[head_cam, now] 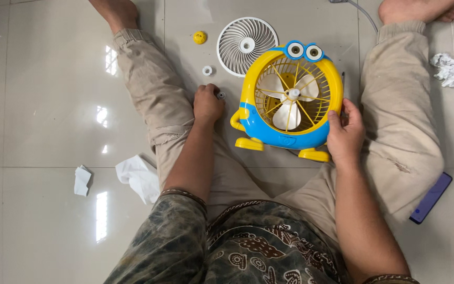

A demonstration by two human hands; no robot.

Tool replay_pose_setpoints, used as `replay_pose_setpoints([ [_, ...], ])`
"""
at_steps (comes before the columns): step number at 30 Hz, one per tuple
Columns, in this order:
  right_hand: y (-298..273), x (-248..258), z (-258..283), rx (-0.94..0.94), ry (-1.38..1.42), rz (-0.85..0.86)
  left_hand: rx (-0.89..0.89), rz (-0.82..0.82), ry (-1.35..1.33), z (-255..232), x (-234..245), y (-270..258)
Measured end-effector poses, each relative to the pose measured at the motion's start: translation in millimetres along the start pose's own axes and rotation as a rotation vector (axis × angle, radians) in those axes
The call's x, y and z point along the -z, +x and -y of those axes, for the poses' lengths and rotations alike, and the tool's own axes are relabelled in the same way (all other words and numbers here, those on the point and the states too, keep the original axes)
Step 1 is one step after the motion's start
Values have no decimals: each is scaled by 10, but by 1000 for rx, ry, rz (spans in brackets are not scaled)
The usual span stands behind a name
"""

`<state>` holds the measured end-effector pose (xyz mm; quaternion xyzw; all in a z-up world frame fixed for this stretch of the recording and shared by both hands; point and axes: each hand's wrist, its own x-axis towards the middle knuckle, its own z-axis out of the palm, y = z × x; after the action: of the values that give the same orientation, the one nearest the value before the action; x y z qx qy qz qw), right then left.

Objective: The person assembles a small electric fan by attaching the fan blade, front grille, and center cap. They use a screwdriver to tighten the center cap and then wipe the fan grille with a tissue.

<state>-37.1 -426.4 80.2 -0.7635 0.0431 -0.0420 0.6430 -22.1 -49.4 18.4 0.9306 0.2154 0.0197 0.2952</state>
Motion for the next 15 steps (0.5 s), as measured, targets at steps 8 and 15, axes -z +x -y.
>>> replay_pose_setpoints([
  [8,-47,-26,107,23,-120,-23,42,-198,-49,-160,64,93],
  [15,-57,-37,206,61,-245,-35,-44,-18,171,-150,259,630],
])
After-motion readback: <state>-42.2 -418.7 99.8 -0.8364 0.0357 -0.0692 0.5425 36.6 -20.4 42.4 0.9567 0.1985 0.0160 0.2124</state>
